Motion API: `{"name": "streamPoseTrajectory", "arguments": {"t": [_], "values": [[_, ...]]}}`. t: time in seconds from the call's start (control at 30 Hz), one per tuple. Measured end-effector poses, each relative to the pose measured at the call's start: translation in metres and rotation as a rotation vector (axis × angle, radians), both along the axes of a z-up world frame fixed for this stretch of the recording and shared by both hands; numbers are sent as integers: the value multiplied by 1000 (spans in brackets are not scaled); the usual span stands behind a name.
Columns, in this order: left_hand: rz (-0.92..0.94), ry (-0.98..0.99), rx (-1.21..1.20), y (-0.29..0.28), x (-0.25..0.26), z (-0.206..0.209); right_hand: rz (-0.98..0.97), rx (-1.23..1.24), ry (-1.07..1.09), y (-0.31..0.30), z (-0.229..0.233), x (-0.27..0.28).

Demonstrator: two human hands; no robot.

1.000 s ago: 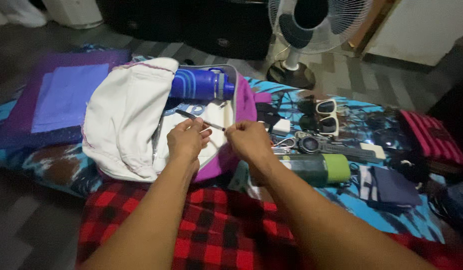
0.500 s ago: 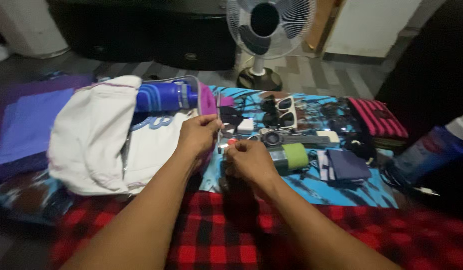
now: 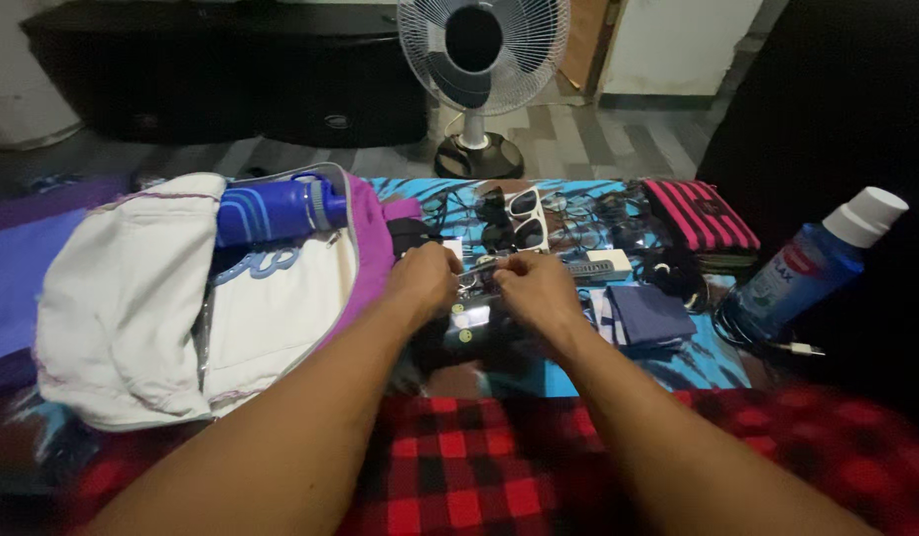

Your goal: The person unpacks a purple backpack placed on a bed, removing items one by one and placing them on the bed surface. Items include a water bottle, a small mirror, a phone, a notebook, and several small accessories. The person then closes the backpack and begins to open a separate purple folder.

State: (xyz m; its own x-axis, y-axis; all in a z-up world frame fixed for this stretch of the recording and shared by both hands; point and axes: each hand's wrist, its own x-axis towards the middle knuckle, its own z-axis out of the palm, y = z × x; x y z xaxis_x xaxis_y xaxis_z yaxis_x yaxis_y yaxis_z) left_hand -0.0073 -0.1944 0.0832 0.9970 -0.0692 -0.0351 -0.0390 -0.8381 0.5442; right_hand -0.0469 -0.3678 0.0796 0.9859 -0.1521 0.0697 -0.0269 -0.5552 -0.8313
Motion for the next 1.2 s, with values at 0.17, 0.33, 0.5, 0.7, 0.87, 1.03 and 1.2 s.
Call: {"name": "streamPoseTrajectory", "arguments": {"t": [0.17, 0.33, 0.5, 0.7, 0.87, 1.03, 1.2], "values": [[-116, 13, 71, -1, 9, -12, -17, 108, 27, -15, -6, -2], [-129, 17, 97, -1, 9, -19, -18, 113, 71, -14, -4, 0], [-59, 84, 23, -2, 0, -8, -29, 30, 23, -9, 2, 4], [-35, -116, -267, 11, -11, 12, 12, 10, 4, 10, 14, 12], [21, -232, -384, 63, -11, 18, 111, 111, 8, 40, 29, 19], [166, -330, -194, 136, -17, 2, 227, 182, 7, 81, 38, 19], [343, -196, 25, 178, -19, -16, 392, 291, 18, 125, 40, 20]]}}
